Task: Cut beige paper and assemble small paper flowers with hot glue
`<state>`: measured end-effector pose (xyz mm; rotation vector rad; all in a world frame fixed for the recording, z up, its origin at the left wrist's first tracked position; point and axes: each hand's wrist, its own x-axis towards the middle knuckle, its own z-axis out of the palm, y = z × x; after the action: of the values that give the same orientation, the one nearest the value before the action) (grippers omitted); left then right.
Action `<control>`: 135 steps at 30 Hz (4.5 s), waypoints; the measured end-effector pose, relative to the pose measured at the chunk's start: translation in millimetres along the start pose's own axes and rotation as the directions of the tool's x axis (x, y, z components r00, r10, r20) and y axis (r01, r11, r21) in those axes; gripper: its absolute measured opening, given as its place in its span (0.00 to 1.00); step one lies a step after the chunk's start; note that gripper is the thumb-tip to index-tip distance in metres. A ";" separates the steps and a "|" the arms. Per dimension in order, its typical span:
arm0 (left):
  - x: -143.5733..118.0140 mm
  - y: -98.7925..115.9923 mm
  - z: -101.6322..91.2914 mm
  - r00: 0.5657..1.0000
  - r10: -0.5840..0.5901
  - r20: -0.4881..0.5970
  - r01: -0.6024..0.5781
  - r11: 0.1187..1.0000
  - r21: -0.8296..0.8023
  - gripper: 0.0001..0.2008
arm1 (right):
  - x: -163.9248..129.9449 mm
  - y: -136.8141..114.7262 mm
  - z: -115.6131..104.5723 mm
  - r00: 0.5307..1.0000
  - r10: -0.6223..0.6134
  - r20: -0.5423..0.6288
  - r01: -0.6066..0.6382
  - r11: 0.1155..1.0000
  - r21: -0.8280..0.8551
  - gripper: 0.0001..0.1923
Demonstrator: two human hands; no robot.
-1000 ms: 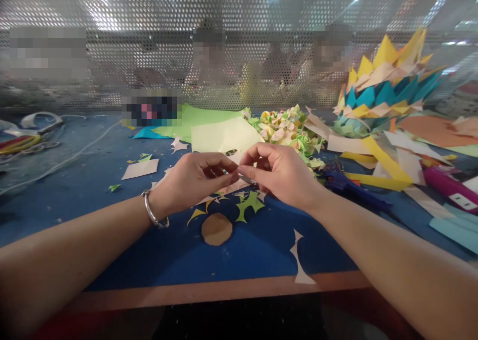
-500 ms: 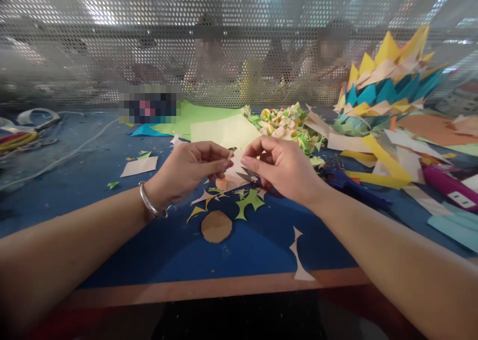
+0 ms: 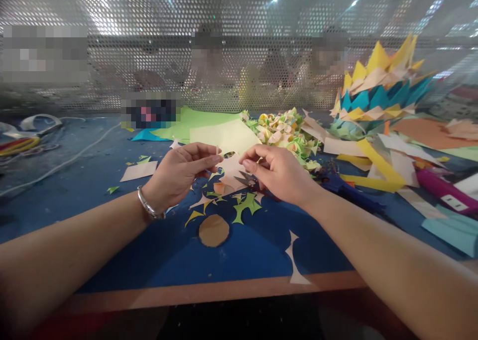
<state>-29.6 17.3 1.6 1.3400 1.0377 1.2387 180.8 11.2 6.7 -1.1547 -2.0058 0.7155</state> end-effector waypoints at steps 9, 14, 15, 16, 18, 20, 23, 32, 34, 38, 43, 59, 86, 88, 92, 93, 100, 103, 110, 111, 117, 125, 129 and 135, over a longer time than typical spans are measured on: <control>4.5 -5.0 -3.0 0.998 0.045 -0.033 -0.043 0.998 0.054 0.09 | 3.0 1.8 -2.3 0.999 -0.012 0.031 0.012 1.000 0.003 0.10; 8.0 -7.4 -5.4 0.997 0.063 -0.037 -0.062 0.998 0.025 0.10 | 6.6 6.7 -5.6 1.000 0.002 -0.018 -0.001 1.000 0.005 0.09; 8.5 -7.8 -5.9 0.997 0.065 -0.039 -0.064 0.998 0.023 0.11 | 7.6 7.6 -6.5 0.999 0.006 -0.035 -0.006 1.000 0.012 0.09; 8.8 -8.2 -6.3 0.997 0.066 -0.037 -0.065 0.998 0.022 0.11 | 8.5 8.5 -7.4 0.999 0.011 -0.049 -0.010 1.000 0.017 0.09; 8.7 -8.6 -6.7 0.997 0.070 -0.031 -0.070 0.997 0.027 0.10 | 10.1 10.4 -9.0 0.998 0.019 -0.066 -0.019 1.000 0.004 0.10; 7.9 -8.5 -6.2 0.997 0.076 -0.023 -0.075 0.996 0.040 0.10 | 11.4 12.5 -10.2 0.998 0.024 -0.064 -0.028 0.998 -0.054 0.10; 6.5 -8.0 -4.7 0.997 0.070 -0.020 -0.068 0.996 0.054 0.08 | 12.4 15.5 -11.1 0.999 0.035 -0.033 -0.041 0.980 -0.196 0.11; 9.7 -11.3 -4.1 0.996 0.069 -0.060 -0.067 0.997 0.034 0.09 | 12.5 13.8 -15.0 0.987 0.113 0.111 -0.047 0.877 -0.479 0.08; 9.7 -11.2 -4.3 0.996 0.068 -0.062 -0.066 0.997 0.038 0.09 | 12.6 12.9 -17.1 0.980 0.152 0.131 -0.060 0.844 -0.532 0.07; 8.1 -8.9 -3.5 0.996 0.060 -0.062 -0.058 0.997 0.041 0.07 | 12.9 13.7 -19.7 0.963 0.212 0.165 -0.063 0.776 -0.627 0.06; 6.4 -5.9 -1.2 0.998 0.035 -0.052 -0.034 0.999 0.015 0.06 | 12.5 14.1 -19.6 0.957 0.249 0.147 -0.076 0.708 -0.702 0.06; 4.4 -5.2 1.8 0.999 -0.026 -0.036 0.026 1.000 0.014 0.06 | 9.2 -2.5 -27.7 0.916 0.356 0.183 -0.127 0.693 -0.710 0.01; -8.0 -2.4 10.9 0.961 -0.250 0.116 0.270 0.940 -0.211 0.05 | -2.1 -10.3 -24.1 0.983 0.008 0.181 0.027 0.982 -0.190 0.05; -10.5 -1.8 12.3 0.955 -0.260 0.140 0.285 0.938 -0.200 0.04 | -1.8 -11.1 -22.5 0.982 0.007 0.188 0.030 0.981 -0.193 0.05; -14.1 0.9 14.3 0.961 -0.223 0.163 0.249 0.954 -0.164 0.04 | -0.4 -11.4 -21.9 0.981 0.008 0.193 0.034 0.976 -0.213 0.06; -14.9 1.9 14.6 0.963 -0.211 0.164 0.237 0.959 -0.155 0.04 | -0.3 -11.4 -21.9 0.981 0.002 0.194 0.040 0.976 -0.215 0.05; -20.4 6.5 15.3 0.964 -0.158 0.216 0.187 0.975 -0.122 0.04 | -2.5 -12.4 -21.9 0.975 -0.032 0.220 0.075 0.979 -0.191 0.06; -20.3 7.3 16.2 0.961 -0.203 0.187 0.229 0.965 -0.126 0.12 | -3.5 -12.8 -21.9 0.969 -0.034 0.244 0.084 0.977 -0.196 0.06; -20.2 7.0 18.9 0.959 -0.263 0.106 0.271 0.960 -0.069 0.15 | -3.3 -13.9 -19.3 0.949 -0.088 0.303 0.161 0.961 -0.224 0.06; -20.7 7.1 19.1 0.960 -0.263 0.101 0.269 0.961 -0.059 0.14 | -3.3 -14.0 -18.9 0.946 -0.098 0.309 0.174 0.957 -0.230 0.06; -22.1 10.2 17.9 0.949 -0.292 0.117 0.299 0.954 -0.039 0.10 | -4.4 -15.0 -18.3 0.941 -0.130 0.314 0.218 0.939 -0.266 0.07; -18.9 9.5 10.7 0.958 -0.165 0.234 0.139 0.983 0.123 0.08 | -4.8 -11.7 -19.0 0.945 -0.135 0.297 0.225 0.928 -0.295 0.07; -16.1 7.6 8.6 0.962 -0.082 0.259 0.036 0.984 0.176 0.08 | -4.3 -10.8 -18.7 0.946 -0.146 0.289 0.232 0.928 -0.291 0.06; -13.6 7.9 6.4 0.961 -0.105 0.257 0.087 0.993 0.079 0.03 | -2.7 -12.0 -18.8 0.937 -0.146 0.317 0.240 0.929 -0.281 0.05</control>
<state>-25.0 2.1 7.6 1.4426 0.9506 0.9327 190.7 5.6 26.1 -1.0483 -2.5173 0.4938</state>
